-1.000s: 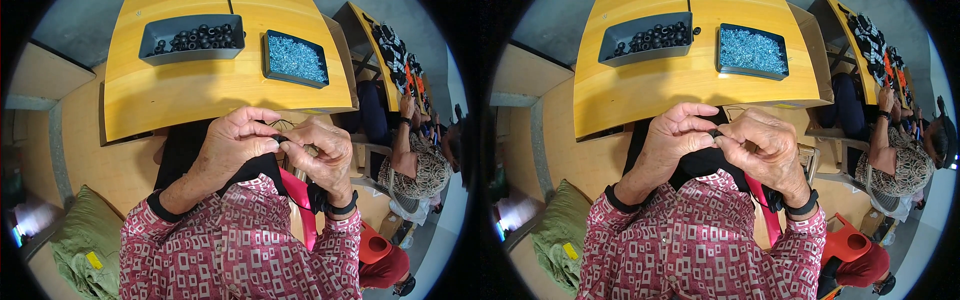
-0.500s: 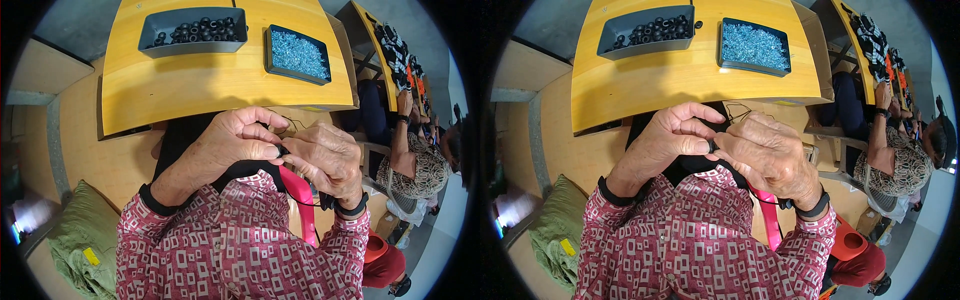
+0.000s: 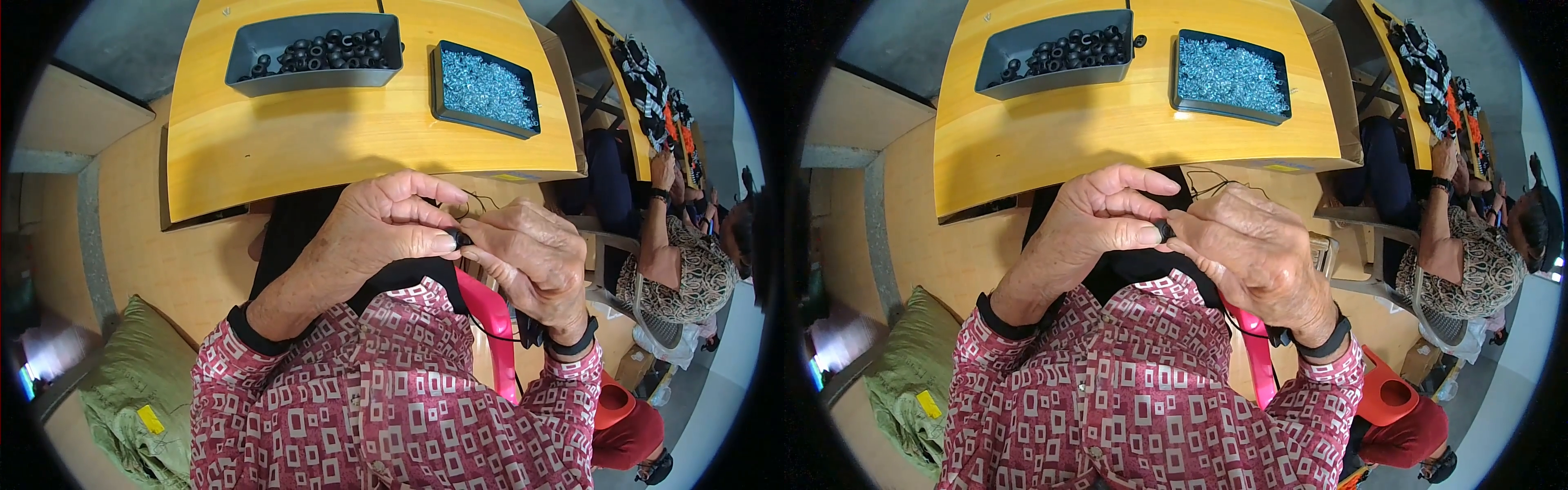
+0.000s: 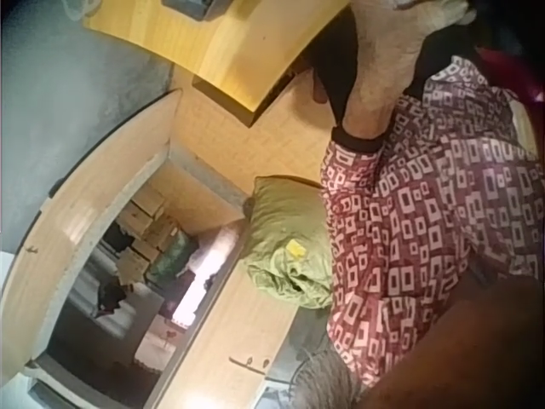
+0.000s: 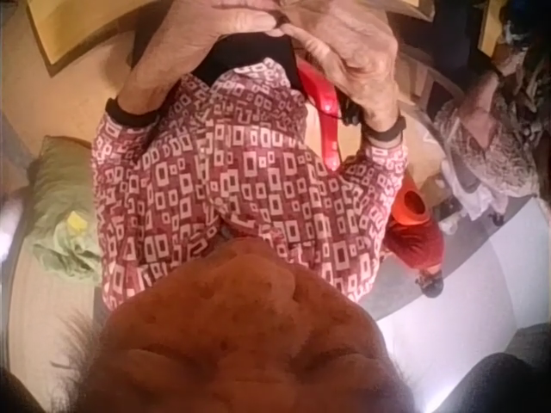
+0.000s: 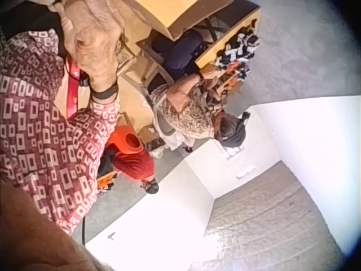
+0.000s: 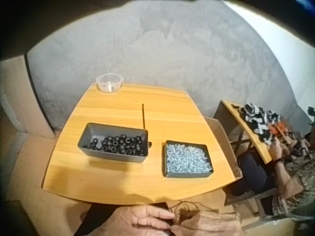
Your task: The person assembles small parts by taking black plastic pieces and small metal springs from trays, inserting the springs into the plastic pieces by hand, and placing the assembled parts into a box.
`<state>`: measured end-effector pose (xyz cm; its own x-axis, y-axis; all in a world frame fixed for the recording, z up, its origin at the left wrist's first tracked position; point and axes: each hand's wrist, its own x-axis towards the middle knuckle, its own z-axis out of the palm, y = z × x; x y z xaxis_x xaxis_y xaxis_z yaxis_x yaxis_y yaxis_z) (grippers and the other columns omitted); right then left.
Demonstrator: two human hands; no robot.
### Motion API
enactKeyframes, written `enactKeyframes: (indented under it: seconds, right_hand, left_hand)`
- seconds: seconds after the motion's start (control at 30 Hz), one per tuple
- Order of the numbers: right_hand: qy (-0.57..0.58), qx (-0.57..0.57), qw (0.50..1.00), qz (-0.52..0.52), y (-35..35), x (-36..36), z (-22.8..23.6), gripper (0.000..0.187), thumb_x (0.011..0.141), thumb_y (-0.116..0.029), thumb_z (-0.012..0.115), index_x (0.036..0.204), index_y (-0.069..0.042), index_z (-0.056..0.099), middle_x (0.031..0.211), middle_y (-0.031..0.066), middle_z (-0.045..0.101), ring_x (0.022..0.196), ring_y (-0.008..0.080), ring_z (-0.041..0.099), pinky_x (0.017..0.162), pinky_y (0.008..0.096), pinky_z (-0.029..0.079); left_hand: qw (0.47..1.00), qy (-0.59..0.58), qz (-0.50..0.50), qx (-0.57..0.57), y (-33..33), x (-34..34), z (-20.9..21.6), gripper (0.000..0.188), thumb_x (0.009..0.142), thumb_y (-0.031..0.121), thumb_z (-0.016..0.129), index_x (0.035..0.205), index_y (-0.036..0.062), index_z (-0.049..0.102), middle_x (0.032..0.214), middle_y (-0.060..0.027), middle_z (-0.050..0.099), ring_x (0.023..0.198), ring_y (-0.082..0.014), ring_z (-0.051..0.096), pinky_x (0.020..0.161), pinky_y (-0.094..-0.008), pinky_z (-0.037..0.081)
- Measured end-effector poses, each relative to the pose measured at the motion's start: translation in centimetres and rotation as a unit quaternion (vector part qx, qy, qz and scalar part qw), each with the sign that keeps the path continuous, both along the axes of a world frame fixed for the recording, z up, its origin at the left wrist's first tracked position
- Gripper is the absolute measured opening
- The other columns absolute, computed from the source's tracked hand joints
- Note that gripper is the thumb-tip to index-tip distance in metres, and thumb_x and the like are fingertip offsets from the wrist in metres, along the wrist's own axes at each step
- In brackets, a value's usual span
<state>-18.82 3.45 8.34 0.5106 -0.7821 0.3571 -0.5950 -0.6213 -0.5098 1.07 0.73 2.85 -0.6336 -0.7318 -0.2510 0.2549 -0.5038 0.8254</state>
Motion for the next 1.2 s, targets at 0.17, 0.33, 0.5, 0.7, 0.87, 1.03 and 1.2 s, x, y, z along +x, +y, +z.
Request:
enactKeyframes:
  seconds: [0.17,0.33,0.5,0.7,0.87,1.03,1.2]
  right_hand:
    - [-0.05,0.043,0.998,0.02,-0.3,-0.6,-0.8,0.021,0.07,-0.01,0.075,0.086,0.003,0.07,0.077,0.0131,0.066,0.063,0.0224,0.063,0.054,0.0303,0.047]
    - [-0.062,0.034,0.997,0.024,-0.4,-0.8,-1.4,0.022,0.07,-0.008,0.075,0.088,0.003,0.071,0.076,0.0127,0.066,0.063,0.0226,0.063,0.053,0.0303,0.047]
    - [-0.022,0.028,0.998,0.049,-1.0,-1.2,-1.0,0.024,0.071,-0.005,0.074,0.094,0.002,0.069,0.081,0.0118,0.065,0.07,0.0248,0.064,0.06,0.0323,0.05]
    - [-0.014,-0.037,0.999,-0.017,-0.2,-0.4,-3.0,0.037,0.068,-0.006,0.079,0.102,0.002,0.066,0.088,0.0122,0.064,0.078,0.0264,0.065,0.067,0.0346,0.053]
    - [-0.012,-0.121,0.99,-0.078,0.2,0.9,-4.5,0.039,0.066,-0.004,0.079,0.101,0.005,0.065,0.087,0.0131,0.064,0.077,0.0261,0.064,0.067,0.0335,0.053]
    - [-0.011,-0.117,0.99,-0.081,0.0,1.0,-4.5,0.037,0.066,-0.002,0.078,0.1,0.005,0.065,0.086,0.0129,0.064,0.076,0.0257,0.064,0.066,0.0332,0.053]
    - [-0.03,-0.108,0.992,-0.061,-0.4,0.6,-5.0,0.035,0.065,-0.003,0.078,0.098,0.003,0.066,0.084,0.0119,0.064,0.074,0.0251,0.064,0.065,0.0327,0.053]
  left_hand:
    - [0.999,0.034,-0.016,0.025,0.0,-0.1,-0.1,0.04,0.08,-0.001,0.065,0.119,-0.0001,0.057,0.098,-0.0109,0.068,0.087,-0.014,0.066,0.08,-0.0242,0.052]
    - [0.999,0.036,-0.001,0.032,0.2,-0.3,-0.6,0.039,0.081,-0.001,0.064,0.119,-0.0011,0.056,0.099,-0.0124,0.068,0.087,-0.0158,0.066,0.08,-0.0256,0.053]
    - [0.998,0.048,0.011,0.038,0.4,-0.6,-1.1,0.039,0.082,-0.002,0.063,0.12,-0.0015,0.055,0.1,-0.0121,0.067,0.088,-0.0166,0.066,0.082,-0.0266,0.053]
    - [0.988,0.092,0.087,0.088,0.9,-1.4,-1.3,0.043,0.084,0.002,0.065,0.125,-0.0008,0.051,0.104,-0.013,0.065,0.095,-0.0148,0.062,0.086,-0.0247,0.049]
    - [0.986,0.059,0.133,0.078,1.5,-1.7,-1.5,0.046,0.083,0.005,0.067,0.127,0.0004,0.051,0.103,-0.0131,0.065,0.095,-0.0138,0.061,0.087,-0.0255,0.048]
    - [0.984,0.064,0.151,0.074,1.5,-1.5,-1.9,0.045,0.083,0.006,0.068,0.125,0.0002,0.052,0.101,-0.0122,0.065,0.094,-0.0133,0.061,0.087,-0.0254,0.047]
    - [0.987,0.058,0.125,0.081,1.4,-1.1,-1.8,0.043,0.083,0.007,0.067,0.124,-0.0009,0.054,0.095,-0.0086,0.066,0.091,-0.0111,0.061,0.086,-0.024,0.046]
